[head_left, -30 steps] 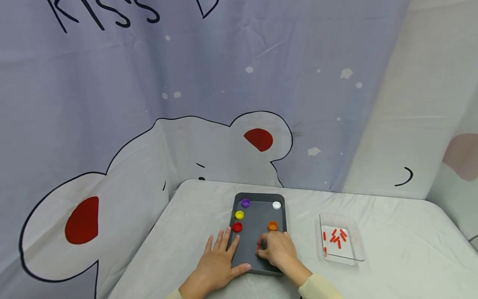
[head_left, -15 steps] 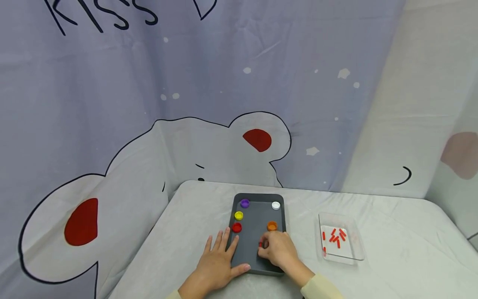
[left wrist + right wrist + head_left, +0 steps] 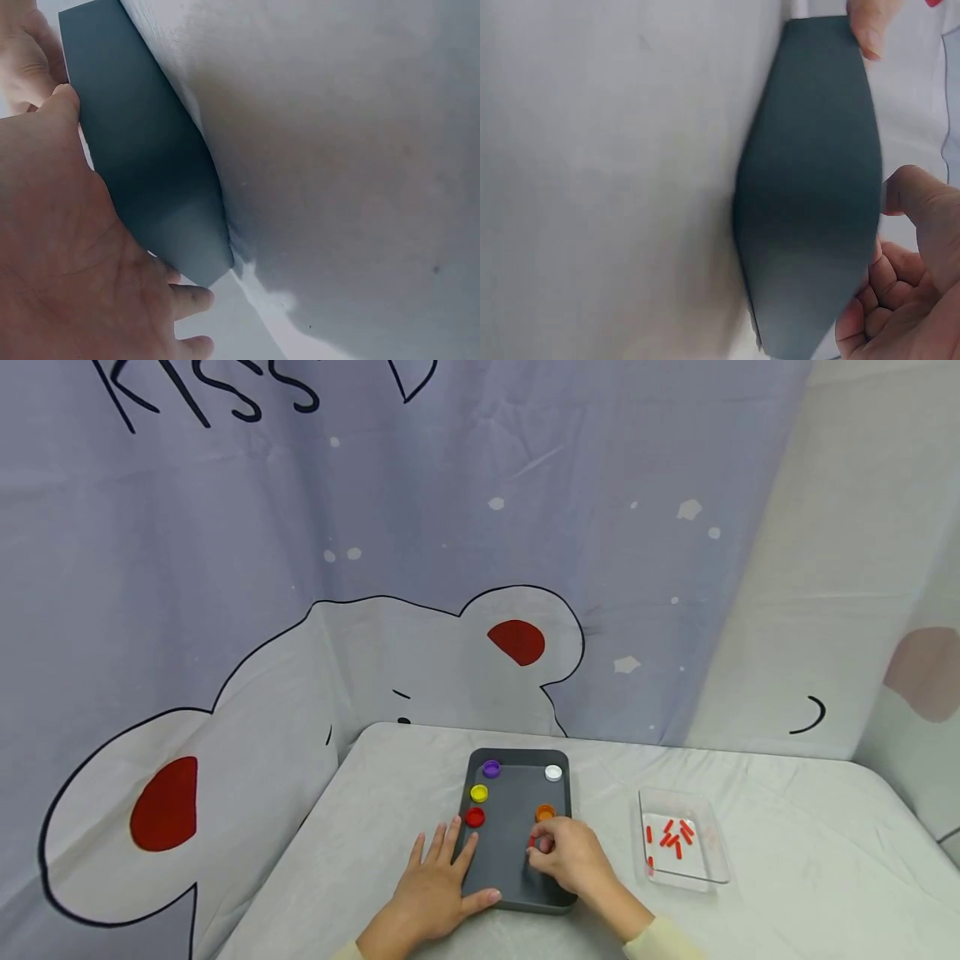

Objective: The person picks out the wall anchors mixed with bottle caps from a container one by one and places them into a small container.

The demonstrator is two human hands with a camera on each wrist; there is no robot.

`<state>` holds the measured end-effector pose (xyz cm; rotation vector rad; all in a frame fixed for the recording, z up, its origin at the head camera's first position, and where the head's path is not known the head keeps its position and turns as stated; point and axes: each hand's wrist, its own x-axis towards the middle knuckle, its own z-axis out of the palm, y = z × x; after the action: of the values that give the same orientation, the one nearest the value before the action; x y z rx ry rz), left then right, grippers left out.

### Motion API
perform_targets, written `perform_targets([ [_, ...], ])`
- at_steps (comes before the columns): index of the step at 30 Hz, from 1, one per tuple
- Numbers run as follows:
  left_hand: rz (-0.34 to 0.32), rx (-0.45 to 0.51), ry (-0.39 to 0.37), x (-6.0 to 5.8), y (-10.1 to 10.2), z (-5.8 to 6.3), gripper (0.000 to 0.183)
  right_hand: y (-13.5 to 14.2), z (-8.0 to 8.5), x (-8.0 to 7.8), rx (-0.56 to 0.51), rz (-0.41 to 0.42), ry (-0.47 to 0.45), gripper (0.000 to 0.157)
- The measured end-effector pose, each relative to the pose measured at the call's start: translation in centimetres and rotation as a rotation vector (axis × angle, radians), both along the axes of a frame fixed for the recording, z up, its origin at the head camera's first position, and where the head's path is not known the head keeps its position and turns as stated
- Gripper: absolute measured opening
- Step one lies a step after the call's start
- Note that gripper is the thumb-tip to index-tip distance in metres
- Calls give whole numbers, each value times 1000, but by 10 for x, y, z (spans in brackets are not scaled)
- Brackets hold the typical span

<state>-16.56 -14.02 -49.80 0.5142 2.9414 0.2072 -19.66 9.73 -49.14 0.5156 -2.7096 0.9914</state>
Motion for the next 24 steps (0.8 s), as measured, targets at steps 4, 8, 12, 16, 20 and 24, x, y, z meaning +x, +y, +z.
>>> perform_targets([
  [4, -5, 3, -5, -1, 0, 0, 96, 11, 5, 1, -59, -30, -16, 11],
  [8, -12, 10, -7, -2, -1, -1, 96, 23, 10, 0, -112, -69, -53, 12],
  [12, -17, 23, -1, -1, -2, -1, 96, 36, 15, 1, -129, -107, -82, 13],
  [16, -18, 26, 3, -1, -3, -1, 96, 49, 19, 2, -125, -130, -94, 17],
  [20, -16, 25, 8, -1, -3, -1, 96, 61, 22, 4, -137, -159, -106, 18],
  [24, -14, 24, 2, -1, -2, -1, 97, 73, 24, 7, -137, -192, -108, 17],
])
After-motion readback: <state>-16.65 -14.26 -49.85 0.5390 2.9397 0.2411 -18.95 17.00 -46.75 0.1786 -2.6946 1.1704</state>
